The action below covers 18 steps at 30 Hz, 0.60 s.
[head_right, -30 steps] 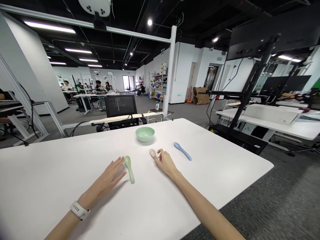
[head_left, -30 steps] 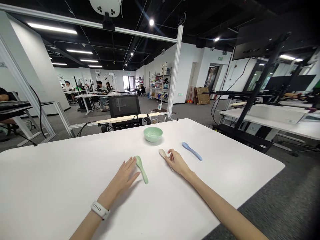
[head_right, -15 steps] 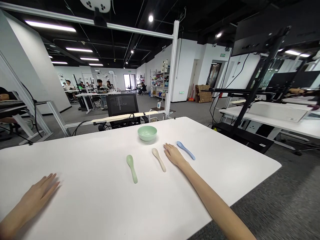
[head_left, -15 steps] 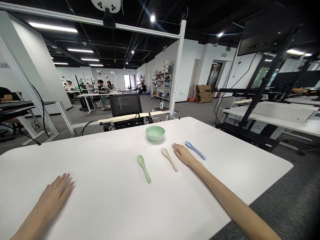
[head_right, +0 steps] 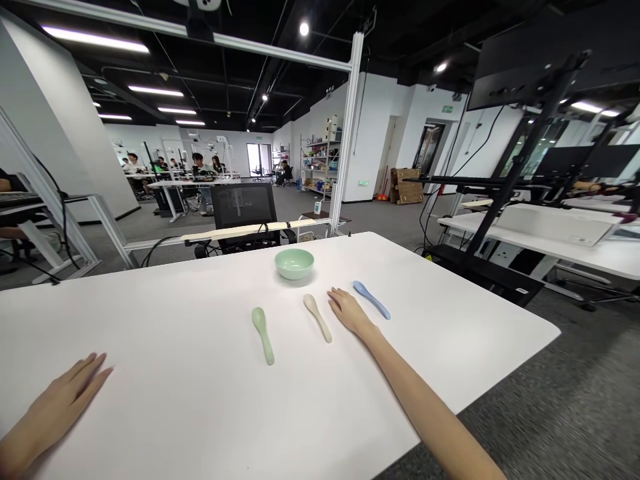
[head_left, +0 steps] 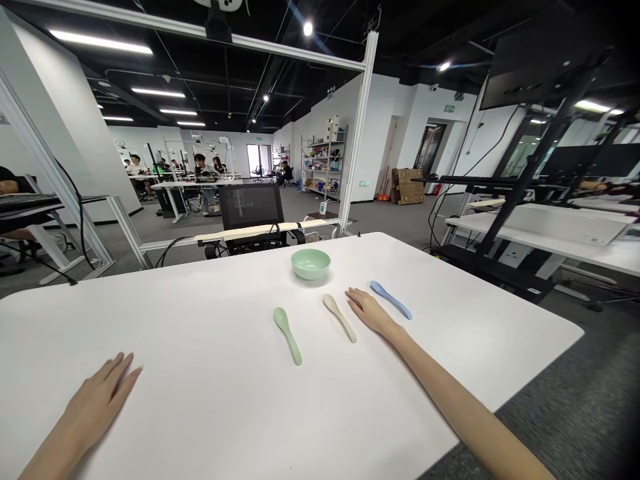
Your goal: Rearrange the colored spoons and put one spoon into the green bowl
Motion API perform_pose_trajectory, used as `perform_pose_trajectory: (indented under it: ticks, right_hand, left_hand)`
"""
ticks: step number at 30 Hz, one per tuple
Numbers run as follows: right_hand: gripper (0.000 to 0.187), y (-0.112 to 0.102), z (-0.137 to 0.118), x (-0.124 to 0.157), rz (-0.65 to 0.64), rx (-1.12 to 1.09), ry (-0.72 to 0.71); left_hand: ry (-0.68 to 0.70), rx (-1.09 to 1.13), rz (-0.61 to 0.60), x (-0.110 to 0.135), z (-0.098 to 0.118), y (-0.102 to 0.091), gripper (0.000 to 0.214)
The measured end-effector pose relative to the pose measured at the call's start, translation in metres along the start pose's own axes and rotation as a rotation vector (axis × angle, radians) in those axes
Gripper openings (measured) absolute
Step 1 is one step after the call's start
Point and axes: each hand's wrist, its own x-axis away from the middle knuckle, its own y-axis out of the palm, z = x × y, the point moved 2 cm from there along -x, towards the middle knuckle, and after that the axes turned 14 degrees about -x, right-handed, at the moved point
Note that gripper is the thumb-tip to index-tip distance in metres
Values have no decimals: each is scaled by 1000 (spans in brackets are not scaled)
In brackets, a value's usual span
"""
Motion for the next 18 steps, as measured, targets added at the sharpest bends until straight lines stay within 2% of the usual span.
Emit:
perform_pose_trajectory:
  ticks: [4, 10, 18]
  right_hand:
    - [44, -1, -1, 1, 10, -20, 0]
    - [46, -1, -2, 0, -4, -10, 5]
    - [45, 0, -1, 0, 1, -16, 3]
  left_hand:
    - [-10, -7, -16, 1, 1, 0, 88]
    - [-16, 17, 21, 2, 1, 1, 82]
    - [-16, 18, -12, 2, 1, 0, 86]
